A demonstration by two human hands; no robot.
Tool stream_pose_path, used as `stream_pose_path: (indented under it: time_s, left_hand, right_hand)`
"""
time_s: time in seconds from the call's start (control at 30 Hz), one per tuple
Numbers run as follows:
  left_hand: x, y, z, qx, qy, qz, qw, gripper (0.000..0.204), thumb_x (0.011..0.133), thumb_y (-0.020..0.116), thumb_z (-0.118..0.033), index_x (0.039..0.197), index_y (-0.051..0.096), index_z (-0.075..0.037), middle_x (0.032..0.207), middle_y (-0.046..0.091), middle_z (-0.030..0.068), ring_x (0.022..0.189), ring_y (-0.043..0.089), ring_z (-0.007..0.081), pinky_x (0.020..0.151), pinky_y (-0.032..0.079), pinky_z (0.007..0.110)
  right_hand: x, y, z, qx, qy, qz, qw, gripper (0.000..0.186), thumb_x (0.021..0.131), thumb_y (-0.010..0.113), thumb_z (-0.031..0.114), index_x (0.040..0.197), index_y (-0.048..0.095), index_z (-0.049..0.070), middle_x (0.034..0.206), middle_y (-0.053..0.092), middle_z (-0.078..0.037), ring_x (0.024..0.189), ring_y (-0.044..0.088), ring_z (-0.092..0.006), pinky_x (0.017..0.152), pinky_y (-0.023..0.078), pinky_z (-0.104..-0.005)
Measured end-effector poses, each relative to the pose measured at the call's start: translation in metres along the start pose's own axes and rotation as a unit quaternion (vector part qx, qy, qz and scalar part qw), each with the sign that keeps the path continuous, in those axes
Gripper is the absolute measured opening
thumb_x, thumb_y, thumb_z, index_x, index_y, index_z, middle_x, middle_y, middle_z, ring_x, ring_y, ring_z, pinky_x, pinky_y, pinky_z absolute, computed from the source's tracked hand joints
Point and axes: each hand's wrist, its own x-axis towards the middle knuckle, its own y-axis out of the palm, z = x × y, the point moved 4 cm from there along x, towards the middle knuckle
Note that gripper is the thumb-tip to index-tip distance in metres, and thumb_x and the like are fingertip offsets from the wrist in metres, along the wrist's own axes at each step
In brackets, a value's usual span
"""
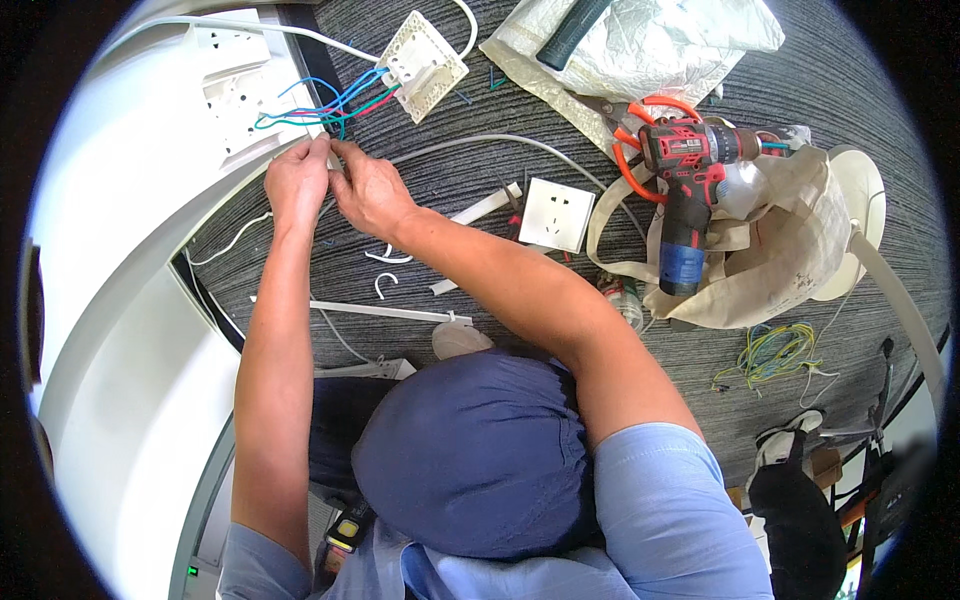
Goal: The person kneels on the floor and installs a white electrical outlet into a wall box. They use a power drill to secure the outlet, cut a plastic cable cover with scissors, and tuck wires into the box.
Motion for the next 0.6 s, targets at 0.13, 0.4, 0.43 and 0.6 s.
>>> stream_pose_path:
  time_s: [0.13,0.4,0.43,0.6]
  left_hand:
    - [0.0018,-0.001,-0.0027,0.031,0.013,0.0,0.999,0.041,0.093,0.063,-0.043,0.092,0.078,-0.005,0.088,0.074,0.0226,0.086,0.071,0.0426,0.081,0.053,0.047]
    - [-0.0024,-0.0018,-0.003,0.018,-0.003,0.001,1.0,0.042,0.093,0.063,-0.043,0.093,0.079,-0.004,0.087,0.074,0.0231,0.086,0.072,0.0421,0.083,0.054,0.046]
    - [-0.0022,-0.0012,-0.0034,0.017,-0.002,-0.002,1.0,0.042,0.093,0.063,-0.043,0.093,0.079,-0.004,0.087,0.074,0.0233,0.085,0.072,0.0423,0.083,0.054,0.046]
    - [-0.0005,0.0022,-0.0058,0.041,-0.001,-0.013,0.999,0.042,0.094,0.061,-0.042,0.09,0.079,-0.003,0.087,0.073,0.0241,0.083,0.071,0.0439,0.081,0.054,0.048]
  right_hand:
    - [0.0013,-0.0033,0.0012,-0.002,0.005,0.014,1.0,0.045,0.099,0.058,0.02,0.14,0.055,0.001,0.109,0.07,-0.031,0.099,0.068,-0.0489,0.09,0.054,-0.0548]
    - [0.0017,-0.0042,0.0003,0.001,0.029,0.018,0.999,0.046,0.097,0.058,0.021,0.14,0.055,0.002,0.11,0.07,-0.031,0.099,0.068,-0.0494,0.09,0.054,-0.0546]
    - [0.002,-0.0039,0.0,0.003,0.024,0.013,1.0,0.047,0.097,0.058,0.02,0.14,0.055,0.002,0.109,0.07,-0.031,0.1,0.068,-0.0495,0.09,0.054,-0.0546]
    - [0.0027,-0.0016,-0.0025,0.002,0.027,0.013,1.0,0.047,0.097,0.057,0.02,0.14,0.055,0.001,0.1,0.072,-0.029,0.095,0.069,-0.0483,0.087,0.054,-0.0545]
